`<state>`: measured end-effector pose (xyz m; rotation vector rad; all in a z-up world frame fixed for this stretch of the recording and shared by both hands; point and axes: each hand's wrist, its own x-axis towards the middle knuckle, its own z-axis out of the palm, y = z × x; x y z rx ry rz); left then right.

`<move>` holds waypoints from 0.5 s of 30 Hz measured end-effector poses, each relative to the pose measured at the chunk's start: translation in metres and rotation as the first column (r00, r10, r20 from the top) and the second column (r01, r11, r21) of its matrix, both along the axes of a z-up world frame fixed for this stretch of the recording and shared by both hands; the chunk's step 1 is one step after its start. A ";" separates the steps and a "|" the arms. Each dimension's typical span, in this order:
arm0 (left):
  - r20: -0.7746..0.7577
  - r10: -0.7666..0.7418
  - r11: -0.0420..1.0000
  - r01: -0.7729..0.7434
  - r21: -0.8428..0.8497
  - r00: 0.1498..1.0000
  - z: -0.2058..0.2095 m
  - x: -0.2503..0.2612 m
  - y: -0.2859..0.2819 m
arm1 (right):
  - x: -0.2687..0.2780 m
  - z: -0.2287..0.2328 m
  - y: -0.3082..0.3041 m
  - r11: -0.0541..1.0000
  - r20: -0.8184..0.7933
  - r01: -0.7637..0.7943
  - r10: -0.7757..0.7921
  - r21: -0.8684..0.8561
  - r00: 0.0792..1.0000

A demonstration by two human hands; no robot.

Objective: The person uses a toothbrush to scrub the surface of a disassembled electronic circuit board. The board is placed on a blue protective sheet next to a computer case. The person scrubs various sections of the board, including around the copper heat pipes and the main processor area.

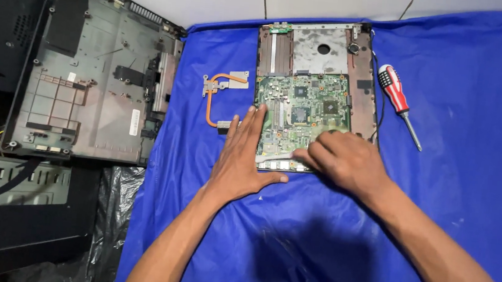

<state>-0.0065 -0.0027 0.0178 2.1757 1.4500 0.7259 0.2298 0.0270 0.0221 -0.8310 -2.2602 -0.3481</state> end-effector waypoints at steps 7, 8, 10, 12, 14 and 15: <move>0.225 -0.035 0.991 0.063 -0.118 0.974 0.008 -0.011 0.003 | 0.001 -0.006 0.002 1.000 0.033 0.026 -0.025 -0.017 0.999; 0.237 -0.028 0.992 0.057 -0.117 0.971 0.010 -0.011 0.001 | 0.001 -0.002 0.001 0.997 0.034 -0.018 0.021 -0.081 0.999; 0.248 -0.020 0.992 0.051 -0.119 0.968 0.017 -0.009 -0.001 | 0.002 0.007 0.000 0.987 0.030 -0.062 0.068 -0.148 0.997; 0.269 0.045 0.980 0.009 -0.197 0.962 0.027 -0.005 0.000 | 0.003 0.017 0.003 0.988 -0.003 -0.001 0.001 -0.156 1.000; 0.280 0.037 0.982 0.017 -0.188 0.959 0.024 -0.006 -0.001 | 0.001 0.013 -0.003 0.982 -0.021 -0.057 0.054 -0.179 0.998; 0.286 0.029 0.983 0.025 -0.182 0.958 0.023 -0.007 -0.001 | -0.001 0.011 -0.006 0.972 -0.043 -0.112 0.106 -0.204 0.993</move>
